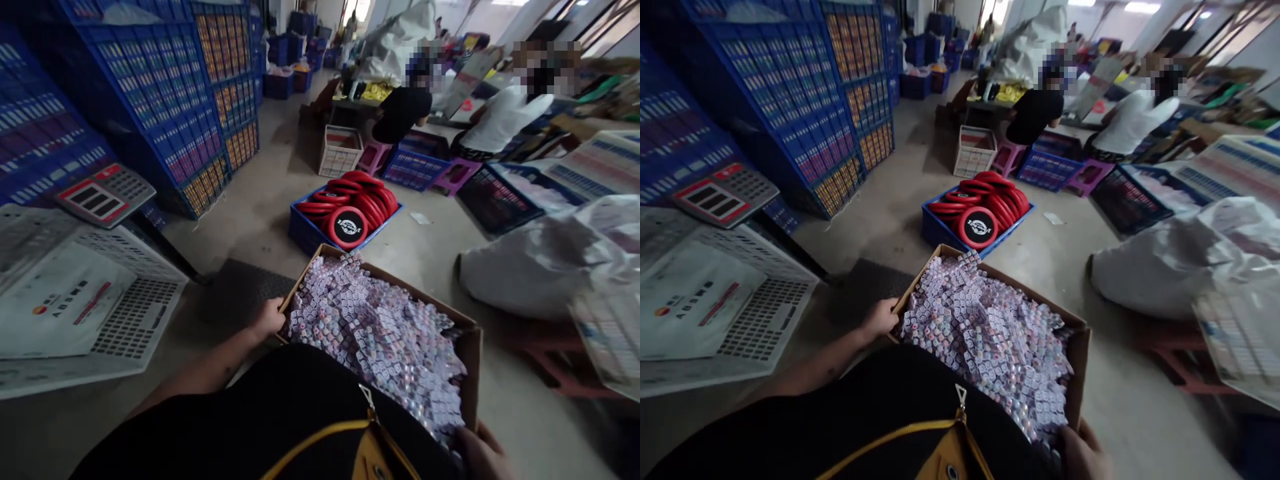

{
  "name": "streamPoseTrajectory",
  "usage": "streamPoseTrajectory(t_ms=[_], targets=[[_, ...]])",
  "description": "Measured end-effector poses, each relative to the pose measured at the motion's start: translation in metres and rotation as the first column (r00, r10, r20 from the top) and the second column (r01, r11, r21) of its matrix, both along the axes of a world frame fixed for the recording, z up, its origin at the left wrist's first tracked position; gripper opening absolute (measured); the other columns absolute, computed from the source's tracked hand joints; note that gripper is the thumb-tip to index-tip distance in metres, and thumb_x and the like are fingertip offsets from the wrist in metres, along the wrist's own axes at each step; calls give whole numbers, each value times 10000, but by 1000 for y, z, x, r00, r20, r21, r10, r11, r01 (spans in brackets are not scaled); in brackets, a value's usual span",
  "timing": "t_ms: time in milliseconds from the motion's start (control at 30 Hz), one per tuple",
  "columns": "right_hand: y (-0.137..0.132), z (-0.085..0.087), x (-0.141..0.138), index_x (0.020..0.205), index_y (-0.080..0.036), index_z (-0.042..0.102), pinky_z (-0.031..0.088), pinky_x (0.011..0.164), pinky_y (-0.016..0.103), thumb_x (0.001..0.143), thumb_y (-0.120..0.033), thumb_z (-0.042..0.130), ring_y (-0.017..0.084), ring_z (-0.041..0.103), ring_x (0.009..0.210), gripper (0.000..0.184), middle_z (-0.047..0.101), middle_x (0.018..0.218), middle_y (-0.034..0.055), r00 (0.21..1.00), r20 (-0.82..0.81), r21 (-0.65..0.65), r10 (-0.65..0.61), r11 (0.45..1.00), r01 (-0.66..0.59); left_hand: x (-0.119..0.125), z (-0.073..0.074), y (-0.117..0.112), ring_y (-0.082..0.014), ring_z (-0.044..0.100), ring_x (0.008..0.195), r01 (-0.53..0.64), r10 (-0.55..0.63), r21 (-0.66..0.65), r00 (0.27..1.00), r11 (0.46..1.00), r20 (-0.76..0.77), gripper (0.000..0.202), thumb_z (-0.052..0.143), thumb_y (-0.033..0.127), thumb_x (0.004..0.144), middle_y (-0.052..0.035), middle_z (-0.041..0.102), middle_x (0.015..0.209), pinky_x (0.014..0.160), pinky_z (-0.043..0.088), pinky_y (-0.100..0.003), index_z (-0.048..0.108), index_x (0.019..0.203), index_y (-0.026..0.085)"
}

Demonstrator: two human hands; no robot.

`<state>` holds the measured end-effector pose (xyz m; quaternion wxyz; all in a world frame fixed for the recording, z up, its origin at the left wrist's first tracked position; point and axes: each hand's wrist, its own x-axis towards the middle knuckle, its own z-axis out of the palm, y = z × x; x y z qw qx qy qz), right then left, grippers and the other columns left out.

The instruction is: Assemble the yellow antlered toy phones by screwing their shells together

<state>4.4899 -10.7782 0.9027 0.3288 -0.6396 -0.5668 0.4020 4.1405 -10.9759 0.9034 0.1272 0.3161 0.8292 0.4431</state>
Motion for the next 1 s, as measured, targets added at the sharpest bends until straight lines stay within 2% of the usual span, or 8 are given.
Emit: streamPoseTrajectory(t_ms=[167, 333, 433, 533, 667, 767, 900, 1000], targets=[[57, 80, -76, 882, -184, 589, 446, 545, 318, 443, -430, 479, 225, 559, 600, 514, 597, 578, 26, 988, 14, -38, 154, 987, -153, -56, 50, 55, -208, 657, 857, -65, 64, 43, 998, 997, 23, 442, 527, 31, 660, -40, 759, 894, 666, 405, -227, 746, 1025, 151], [161, 131, -164, 920, -177, 609, 432, 532, 301, 446, -402, 466, 211, 553, 595, 544, 597, 571, 10, 953, 52, 2, 300, 954, -300, -115, 78, 115, -193, 646, 820, -212, 207, 106, 977, 972, 54, 417, 505, 17, 649, -27, 740, 818, 669, 418, -218, 745, 969, 135], [225, 161, -221, 928, -169, 641, 449, 573, 293, 458, -406, 493, 213, 572, 639, 547, 628, 607, 15, 923, 58, 71, 380, 921, -384, -138, 96, 132, -179, 641, 789, -343, 336, 77, 937, 936, 92, 401, 484, 4, 655, -31, 727, 805, 664, 416, -213, 737, 942, 125], [265, 192, -278, 981, -157, 653, 438, 576, 283, 454, -401, 521, 196, 559, 636, 595, 641, 633, 6, 873, 53, 64, 485, 870, -488, -154, 115, 130, -167, 633, 773, -463, 456, 10, 877, 886, 150, 396, 483, 5, 661, -32, 720, 814, 657, 413, -206, 726, 946, 132], [284, 227, -360, 1015, -116, 652, 417, 552, 272, 428, -373, 514, 172, 516, 590, 655, 605, 584, -11, 781, 53, 3, 622, 782, -623, -178, 134, 117, -162, 627, 759, -574, 576, -83, 784, 815, 231, 427, 495, 11, 657, -25, 717, 824, 636, 402, -201, 710, 999, 146], [293, 244, -427, 957, -110, 665, 371, 509, 266, 433, -346, 484, 144, 458, 525, 603, 555, 526, -25, 720, 90, 22, 688, 721, -692, -209, 141, 116, -165, 630, 747, -629, 636, -121, 727, 768, 260, 425, 495, 14, 654, -15, 705, 793, 621, 401, -202, 704, 1000, 145], [303, 260, -526, 961, -110, 665, 309, 472, 254, 468, -334, 486, 112, 398, 465, 570, 519, 501, -43, 636, 74, 42, 769, 634, -772, -281, 150, 117, -155, 631, 720, -654, 659, -121, 702, 746, 268, 348, 486, 37, 676, 3, 690, 738, 621, 423, -192, 705, 923, 147], [298, 269, -601, 987, -92, 658, 317, 477, 250, 478, -334, 518, 110, 402, 472, 580, 531, 522, -39, 630, 29, 49, 776, 628, -776, -353, 163, 108, -149, 624, 699, -651, 659, -134, 699, 747, 278, 369, 473, 46, 701, -1, 693, 737, 627, 431, -191, 705, 973, 136]])
